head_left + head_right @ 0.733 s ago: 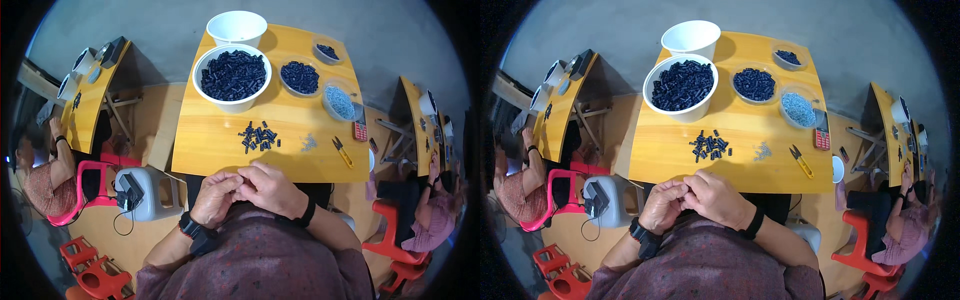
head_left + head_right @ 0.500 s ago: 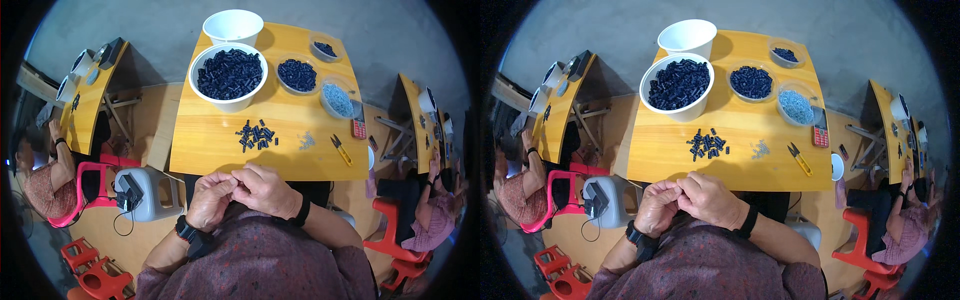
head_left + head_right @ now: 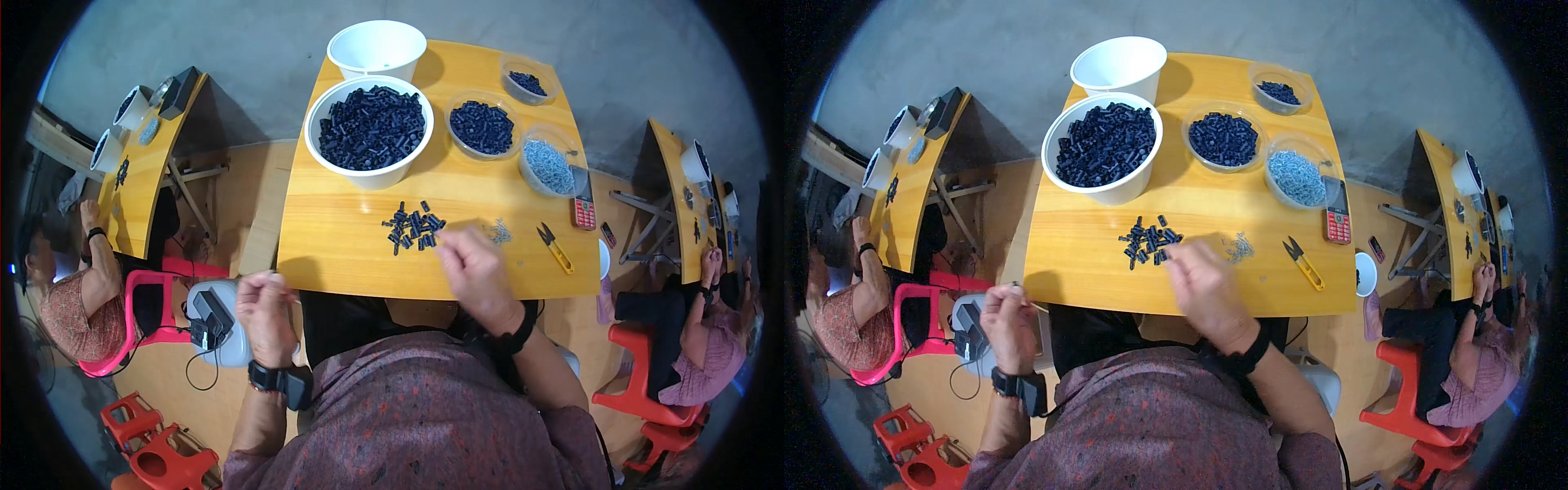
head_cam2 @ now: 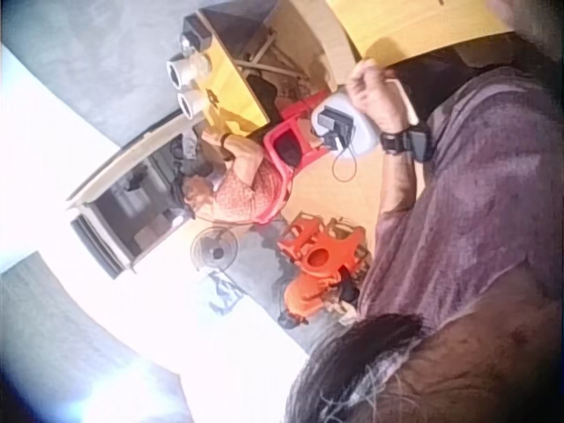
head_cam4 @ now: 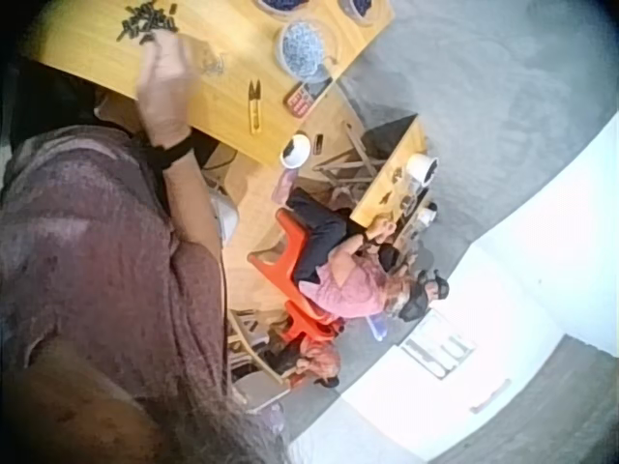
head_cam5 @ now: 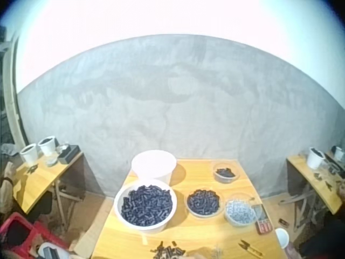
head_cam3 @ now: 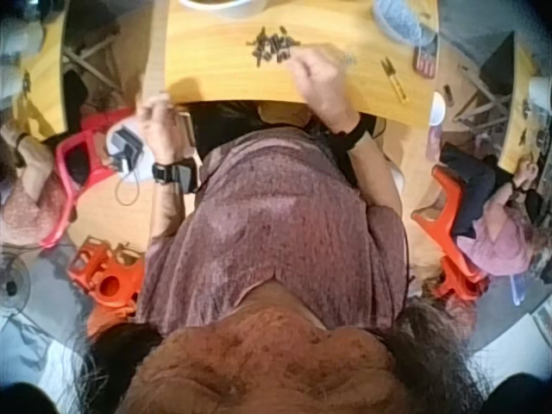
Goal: The person is manualy assembling small black plastic components by inserting small metal parts into them.
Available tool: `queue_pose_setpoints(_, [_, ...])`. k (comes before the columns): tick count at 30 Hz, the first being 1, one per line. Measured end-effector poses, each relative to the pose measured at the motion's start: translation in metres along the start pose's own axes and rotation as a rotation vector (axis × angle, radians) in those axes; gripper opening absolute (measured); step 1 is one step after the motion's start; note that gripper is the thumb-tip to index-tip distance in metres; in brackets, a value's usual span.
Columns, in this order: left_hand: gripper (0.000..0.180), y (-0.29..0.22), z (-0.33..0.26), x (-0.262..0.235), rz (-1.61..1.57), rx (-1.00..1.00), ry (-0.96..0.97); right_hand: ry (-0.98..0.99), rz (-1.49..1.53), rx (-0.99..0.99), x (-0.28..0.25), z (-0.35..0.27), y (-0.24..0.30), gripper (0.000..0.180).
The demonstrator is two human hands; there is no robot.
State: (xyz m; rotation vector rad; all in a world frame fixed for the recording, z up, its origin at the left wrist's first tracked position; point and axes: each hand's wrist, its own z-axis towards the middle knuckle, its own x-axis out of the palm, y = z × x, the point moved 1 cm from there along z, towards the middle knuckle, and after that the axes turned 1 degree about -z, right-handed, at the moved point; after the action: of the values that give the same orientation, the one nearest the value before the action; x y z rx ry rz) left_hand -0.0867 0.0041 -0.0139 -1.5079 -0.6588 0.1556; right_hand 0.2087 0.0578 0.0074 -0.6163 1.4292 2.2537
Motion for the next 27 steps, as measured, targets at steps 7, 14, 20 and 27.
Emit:
queue_pose_setpoints(7, [0.017, 0.086, 0.038, -0.097, -0.049, -0.250, -0.245, 0.096, -0.304, 0.023, 0.002, 0.008, -0.013, 0.011])
queue_pose_setpoints(14, [0.026, 0.100, 0.041, -0.105, 0.061, -0.401, -0.306, 0.088, -0.255, 0.027, 0.004, 0.006, -0.019, 0.010])
queue_pose_setpoints(20, [0.030, 0.015, 0.009, -0.023, 0.339, 0.327, -0.254, 0.028, 0.411, 0.296, 0.001, -0.015, -0.014, 0.014])
queue_pose_setpoints(27, [0.020, -0.002, -0.038, 0.084, 0.227, -0.004, 0.526, 0.116, 0.767, 0.384, -0.001, -0.027, 0.006, 0.010])
